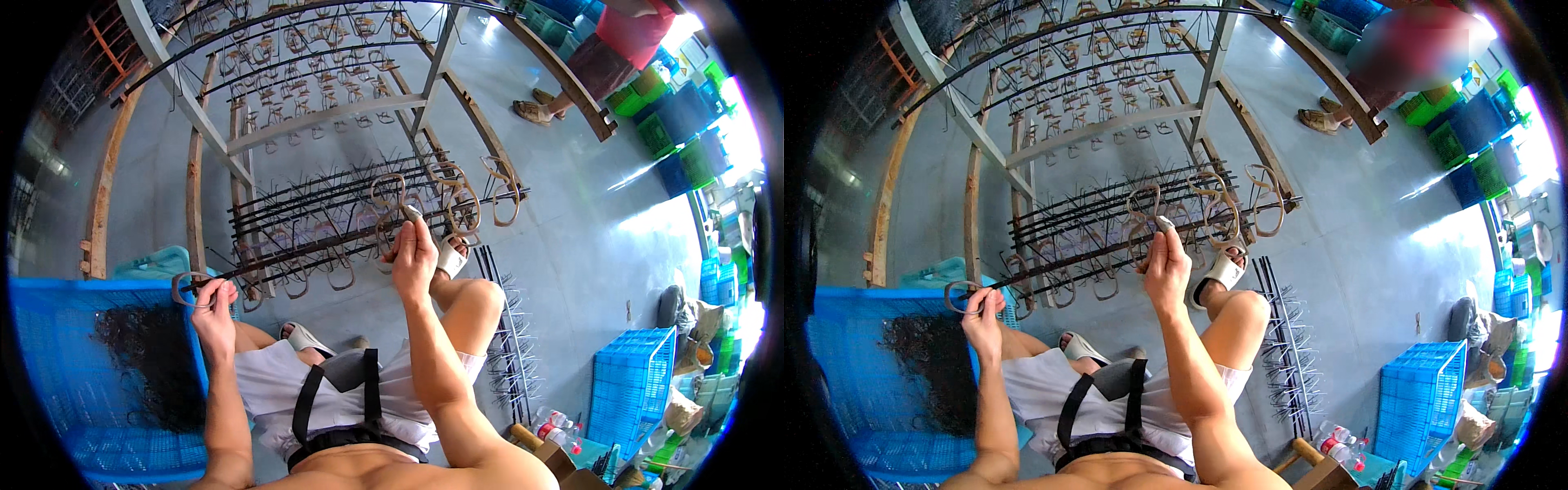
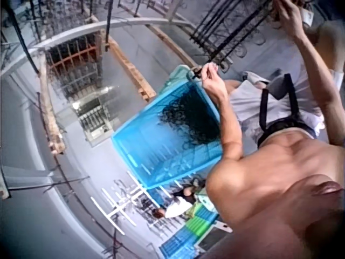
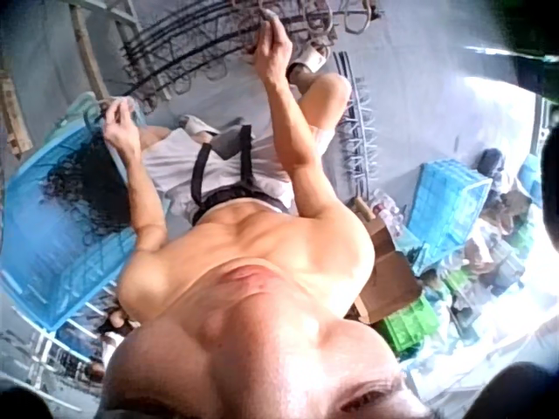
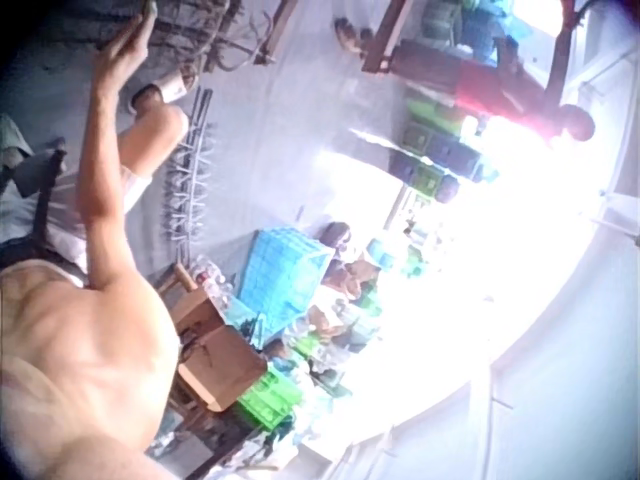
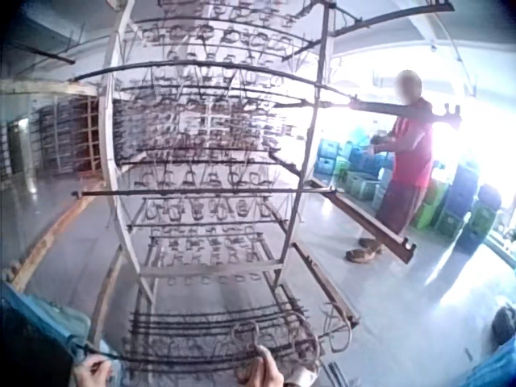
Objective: The person repeatedly picks small metal hooks from a blue basket and attaches them to a multi-tiered metal rack. The person handles the hooks one at a time and places them onto horizontal bars of the rack.
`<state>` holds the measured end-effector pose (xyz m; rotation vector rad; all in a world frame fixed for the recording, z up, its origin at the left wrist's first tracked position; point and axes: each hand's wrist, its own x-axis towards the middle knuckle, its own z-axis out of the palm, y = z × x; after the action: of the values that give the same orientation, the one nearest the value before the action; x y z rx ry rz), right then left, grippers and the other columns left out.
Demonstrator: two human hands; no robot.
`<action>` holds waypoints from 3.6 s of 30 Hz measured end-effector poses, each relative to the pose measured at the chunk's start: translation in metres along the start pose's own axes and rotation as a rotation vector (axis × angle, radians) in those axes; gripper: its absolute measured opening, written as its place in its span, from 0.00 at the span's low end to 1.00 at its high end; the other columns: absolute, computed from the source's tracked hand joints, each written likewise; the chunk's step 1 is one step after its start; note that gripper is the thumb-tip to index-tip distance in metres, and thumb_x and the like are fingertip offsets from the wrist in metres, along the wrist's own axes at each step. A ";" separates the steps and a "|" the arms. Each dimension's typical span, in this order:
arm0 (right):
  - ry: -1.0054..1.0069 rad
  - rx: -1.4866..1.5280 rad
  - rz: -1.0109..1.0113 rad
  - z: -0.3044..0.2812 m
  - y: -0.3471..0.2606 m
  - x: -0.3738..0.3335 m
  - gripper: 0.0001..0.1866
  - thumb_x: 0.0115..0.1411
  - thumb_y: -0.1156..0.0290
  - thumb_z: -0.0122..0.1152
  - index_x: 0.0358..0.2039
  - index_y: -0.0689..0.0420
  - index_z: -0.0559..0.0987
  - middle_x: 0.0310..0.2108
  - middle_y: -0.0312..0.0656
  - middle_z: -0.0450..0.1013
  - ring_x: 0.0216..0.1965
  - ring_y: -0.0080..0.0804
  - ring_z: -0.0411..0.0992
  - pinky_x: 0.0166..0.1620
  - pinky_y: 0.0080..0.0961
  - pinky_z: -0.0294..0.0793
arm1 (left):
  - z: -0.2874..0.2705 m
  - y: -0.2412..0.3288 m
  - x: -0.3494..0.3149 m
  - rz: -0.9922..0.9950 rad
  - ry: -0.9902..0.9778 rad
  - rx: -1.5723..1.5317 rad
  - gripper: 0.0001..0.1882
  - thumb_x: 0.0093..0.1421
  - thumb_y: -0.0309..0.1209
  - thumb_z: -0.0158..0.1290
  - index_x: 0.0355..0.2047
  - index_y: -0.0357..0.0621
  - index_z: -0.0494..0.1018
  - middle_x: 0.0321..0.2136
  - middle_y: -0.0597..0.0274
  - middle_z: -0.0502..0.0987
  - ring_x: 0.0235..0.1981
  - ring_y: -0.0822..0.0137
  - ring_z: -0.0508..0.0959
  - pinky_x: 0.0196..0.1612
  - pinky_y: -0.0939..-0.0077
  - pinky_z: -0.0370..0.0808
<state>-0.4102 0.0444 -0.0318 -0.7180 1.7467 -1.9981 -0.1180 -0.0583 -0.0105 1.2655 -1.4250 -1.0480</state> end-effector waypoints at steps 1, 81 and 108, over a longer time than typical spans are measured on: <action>0.013 0.000 -0.043 0.002 -0.001 0.000 0.12 0.66 0.67 0.43 0.39 0.62 0.70 0.16 0.31 0.60 0.14 0.14 0.58 0.17 0.14 0.67 | -0.002 -0.002 -0.001 0.006 0.000 -0.003 0.09 0.60 0.27 0.51 0.37 0.32 0.73 0.28 0.58 0.77 0.29 0.72 0.77 0.36 0.78 0.77; 0.207 0.071 0.083 0.066 0.000 -0.024 0.12 0.66 0.65 0.45 0.39 0.61 0.71 0.14 0.31 0.62 0.14 0.16 0.60 0.17 0.16 0.61 | 0.004 -0.023 0.016 -0.020 -0.013 -0.059 0.09 0.60 0.27 0.51 0.36 0.33 0.69 0.30 0.56 0.74 0.28 0.69 0.75 0.34 0.78 0.76; 0.223 0.175 0.152 0.070 -0.015 -0.038 0.12 0.66 0.63 0.45 0.40 0.58 0.72 0.14 0.29 0.58 0.11 0.13 0.54 0.12 0.15 0.62 | -0.002 -0.003 0.001 -0.092 -0.054 -0.200 0.11 0.59 0.28 0.53 0.37 0.30 0.74 0.30 0.57 0.78 0.31 0.72 0.78 0.35 0.81 0.77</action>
<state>-0.3366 0.0139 -0.0154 -0.3063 1.6608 -2.1572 -0.1153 -0.0598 -0.0133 1.1742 -1.2766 -1.2629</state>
